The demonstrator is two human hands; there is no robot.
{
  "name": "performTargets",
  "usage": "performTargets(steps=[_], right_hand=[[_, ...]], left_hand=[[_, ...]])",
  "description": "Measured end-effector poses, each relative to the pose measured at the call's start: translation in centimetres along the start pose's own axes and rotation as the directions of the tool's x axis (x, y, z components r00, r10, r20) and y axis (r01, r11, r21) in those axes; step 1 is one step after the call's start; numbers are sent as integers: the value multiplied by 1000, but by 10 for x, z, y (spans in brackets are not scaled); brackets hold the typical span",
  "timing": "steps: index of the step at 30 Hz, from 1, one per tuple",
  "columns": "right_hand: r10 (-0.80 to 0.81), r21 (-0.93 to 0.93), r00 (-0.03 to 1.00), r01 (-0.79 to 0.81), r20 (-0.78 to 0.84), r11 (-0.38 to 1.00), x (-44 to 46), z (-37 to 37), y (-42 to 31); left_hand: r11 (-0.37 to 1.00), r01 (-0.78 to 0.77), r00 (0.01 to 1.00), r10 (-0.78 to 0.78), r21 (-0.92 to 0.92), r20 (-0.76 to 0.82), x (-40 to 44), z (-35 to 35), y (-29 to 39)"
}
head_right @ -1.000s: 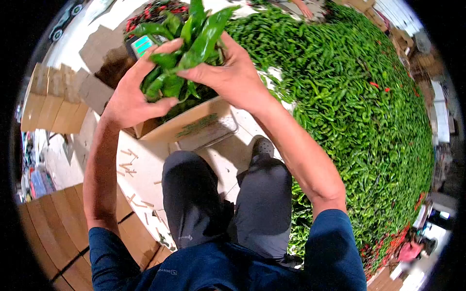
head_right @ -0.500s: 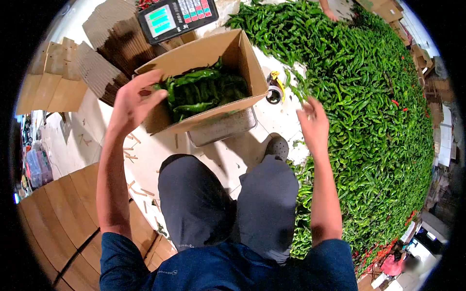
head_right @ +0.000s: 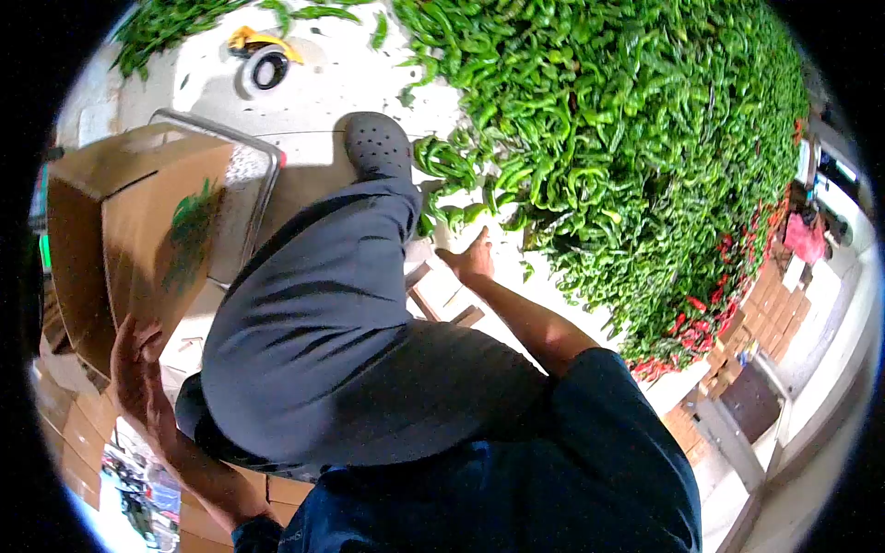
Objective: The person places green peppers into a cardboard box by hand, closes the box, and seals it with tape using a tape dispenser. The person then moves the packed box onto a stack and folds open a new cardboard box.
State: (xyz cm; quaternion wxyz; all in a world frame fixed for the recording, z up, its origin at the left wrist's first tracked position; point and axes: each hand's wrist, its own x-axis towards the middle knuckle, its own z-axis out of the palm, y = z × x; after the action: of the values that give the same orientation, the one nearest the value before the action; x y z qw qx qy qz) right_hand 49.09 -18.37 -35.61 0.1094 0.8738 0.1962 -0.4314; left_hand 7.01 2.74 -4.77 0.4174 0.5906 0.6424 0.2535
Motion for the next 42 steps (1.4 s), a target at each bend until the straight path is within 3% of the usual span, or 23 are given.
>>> performTargets(steps=[1,3,5,7,8,10,11,13,18,21,24,26,28,29,30,31,32,33,37,40,42], right_hand=[[16,66,1000,-16,2,998,-4,1,-7],[-20,97,1000,18,22,995,-14,-6,-23],[-38,83,999,36,24,996,-17,-9,-30],[-3,131,1000,6,-22,991,-10,-11,-26],[-53,146,997,60,-52,987,-6,-10,-21],[-152,173,981,171,-117,970,3,-5,-12],[-231,84,969,238,-93,968,-5,-19,-22],[-396,-39,902,396,-168,918,-8,-19,-28],[-378,-121,914,362,-150,924,9,-7,-48],[-471,-337,838,375,-275,864,31,24,-54],[-434,-194,876,397,-211,897,43,15,-61],[-484,-127,819,469,-308,874,42,-1,-64],[-505,-157,793,481,-340,862,45,-3,-66],[-505,-158,796,480,-335,863,47,-4,-68],[-504,-160,799,479,-328,863,48,-5,-68],[-502,-161,803,476,-320,864,49,-6,-67],[-520,-167,772,495,-366,853,50,-9,-67],[-545,-155,740,531,-394,833,52,-14,-65],[-634,-131,712,628,-301,767,47,-69,-69],[-350,45,916,365,-196,930,57,-95,-92],[-328,36,933,337,-150,941,64,-91,-100]], left_hand=[[999,-20,998,22,-46,64,7,13,0],[991,67,983,-85,113,163,24,36,8],[986,26,956,-73,164,286,39,64,26],[943,272,825,-330,190,459,56,81,12],[919,274,742,-389,282,547,56,95,19],[862,447,729,-506,239,462,26,121,-65],[822,494,687,-569,284,453,18,132,-92],[767,486,605,-642,419,471,10,149,-117],[716,355,520,-685,601,509,25,176,-145],[723,223,534,-652,654,538,53,196,-144],[726,30,577,-574,687,581,92,227,-139],[739,-193,635,-407,645,657,121,257,-133],[705,-455,687,-110,544,718,144,292,-121],[743,-341,778,-121,576,617,152,309,-85],[733,-342,826,-65,588,560,156,327,-56],[743,-434,804,63,510,592,160,341,-47],[730,-540,711,128,420,691,168,356,-44],[622,-665,621,151,414,769,173,372,-31],[377,-830,514,233,411,826,169,439,-48],[306,-819,563,263,486,783,161,460,-54],[285,-806,585,256,519,770,158,463,-59]])
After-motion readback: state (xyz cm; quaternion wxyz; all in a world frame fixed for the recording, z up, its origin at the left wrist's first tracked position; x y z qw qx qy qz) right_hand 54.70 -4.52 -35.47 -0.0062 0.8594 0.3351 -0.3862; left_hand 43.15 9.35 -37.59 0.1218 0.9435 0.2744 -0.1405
